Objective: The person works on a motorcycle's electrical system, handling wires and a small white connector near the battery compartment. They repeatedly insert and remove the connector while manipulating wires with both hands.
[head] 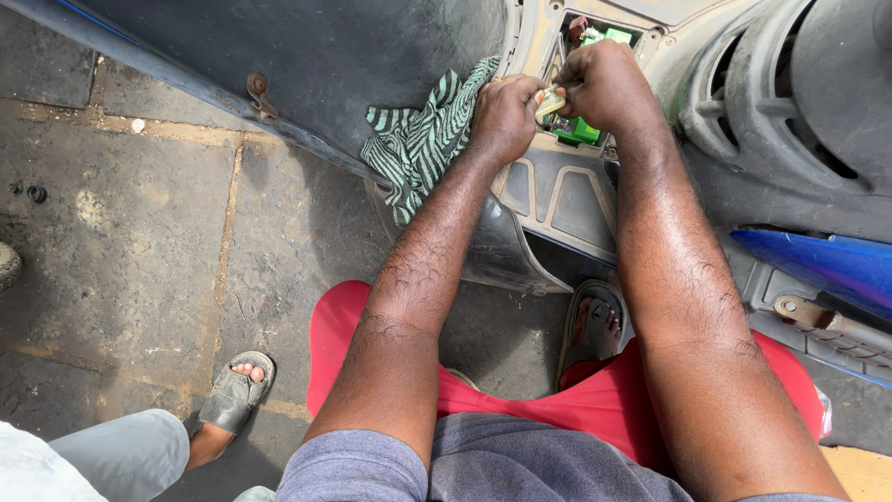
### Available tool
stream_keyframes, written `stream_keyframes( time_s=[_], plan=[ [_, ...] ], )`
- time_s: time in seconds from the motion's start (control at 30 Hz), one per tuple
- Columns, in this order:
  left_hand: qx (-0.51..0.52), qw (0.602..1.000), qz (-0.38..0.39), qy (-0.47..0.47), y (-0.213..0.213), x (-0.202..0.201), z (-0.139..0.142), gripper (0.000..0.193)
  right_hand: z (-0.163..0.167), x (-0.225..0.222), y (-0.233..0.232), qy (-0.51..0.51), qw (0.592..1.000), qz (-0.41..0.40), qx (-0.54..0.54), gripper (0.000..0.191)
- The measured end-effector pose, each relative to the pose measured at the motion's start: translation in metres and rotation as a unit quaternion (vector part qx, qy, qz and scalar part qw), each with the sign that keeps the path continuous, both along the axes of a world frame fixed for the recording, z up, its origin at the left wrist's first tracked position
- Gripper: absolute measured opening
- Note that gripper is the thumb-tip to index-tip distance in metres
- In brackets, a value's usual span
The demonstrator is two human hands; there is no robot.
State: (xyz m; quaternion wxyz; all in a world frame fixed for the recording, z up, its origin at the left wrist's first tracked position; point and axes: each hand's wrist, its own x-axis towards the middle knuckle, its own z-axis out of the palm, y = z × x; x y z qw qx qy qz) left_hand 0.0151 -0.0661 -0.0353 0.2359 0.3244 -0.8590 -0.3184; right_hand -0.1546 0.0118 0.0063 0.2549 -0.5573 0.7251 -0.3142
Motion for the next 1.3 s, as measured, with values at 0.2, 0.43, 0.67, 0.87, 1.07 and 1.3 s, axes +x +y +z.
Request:
stream_keyframes(
  time_s=[0.2,0.43,0.67,0.87,1.07,1.3],
  plan=[
    [0.1,0.991,0.001,0.094,-0.004,0.0,-0.003,0.026,-0.015,-0.019,0.001,-0.239,0.971,0.005,0.011,0.012],
    [0.161,0.98,0.008,0.12,-0.008,0.001,-0.011,0.031,-0.024,-0.024,0.002,-0.235,0.972,-0.001,-0.004,0.012],
    [0.144,0.983,0.006,0.114,-0.006,0.003,-0.003,0.032,-0.023,-0.022,0.005,-0.254,0.967,-0.008,-0.006,0.013],
    [0.031,0.998,-0.031,0.042,0.004,0.006,0.017,0.04,-0.023,-0.025,0.007,-0.233,0.972,-0.035,-0.016,0.017],
    [0.052,0.998,-0.015,0.044,0.007,0.006,0.023,0.039,-0.025,-0.027,0.005,-0.266,0.963,-0.034,-0.003,0.027],
    [0.096,0.994,0.006,0.052,0.007,0.004,0.021,0.035,-0.017,-0.026,0.005,-0.189,0.98,0.067,-0.017,0.045]
  ],
)
